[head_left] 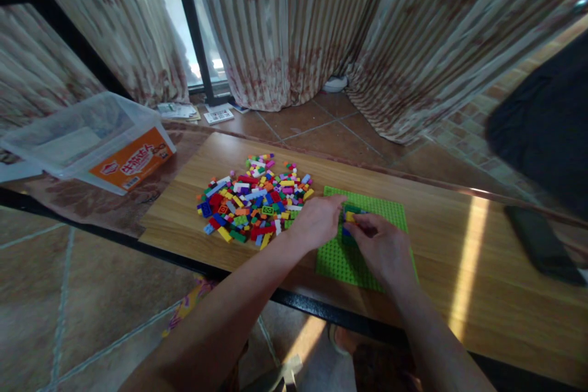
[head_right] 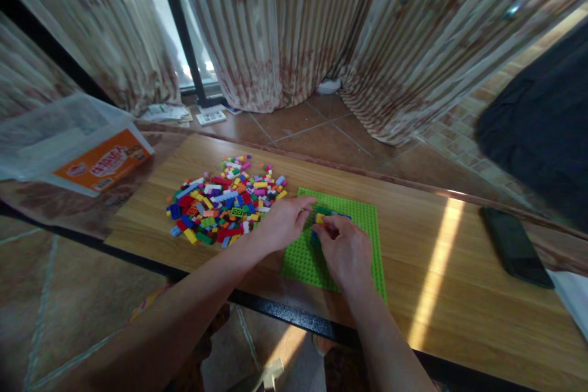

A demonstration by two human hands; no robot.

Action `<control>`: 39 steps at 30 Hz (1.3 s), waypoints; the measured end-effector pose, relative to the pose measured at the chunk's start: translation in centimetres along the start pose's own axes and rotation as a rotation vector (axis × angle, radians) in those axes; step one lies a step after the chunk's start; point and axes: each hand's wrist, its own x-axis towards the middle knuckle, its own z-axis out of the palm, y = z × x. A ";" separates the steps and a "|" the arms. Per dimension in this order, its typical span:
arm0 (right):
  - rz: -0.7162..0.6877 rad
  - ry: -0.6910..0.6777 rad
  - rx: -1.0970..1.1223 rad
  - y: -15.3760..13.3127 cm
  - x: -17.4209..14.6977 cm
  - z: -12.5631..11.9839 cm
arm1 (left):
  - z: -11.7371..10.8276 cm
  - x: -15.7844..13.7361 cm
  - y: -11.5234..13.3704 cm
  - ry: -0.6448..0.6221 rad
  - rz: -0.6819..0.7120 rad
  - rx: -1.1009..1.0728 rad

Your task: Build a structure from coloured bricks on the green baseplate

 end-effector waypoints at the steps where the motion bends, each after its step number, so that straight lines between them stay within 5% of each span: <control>1: 0.003 -0.001 0.002 0.0 0.0 0.0 | 0.0 0.0 0.0 0.001 -0.004 -0.003; 23: -0.148 0.031 -0.188 0.3 -0.3 0.2 | -0.1 -0.1 0.4 -0.044 -0.011 0.020; 39: -0.161 0.072 -0.096 -0.7 -0.8 -0.5 | -4.1 0.9 -2.4 0.213 -0.098 -0.088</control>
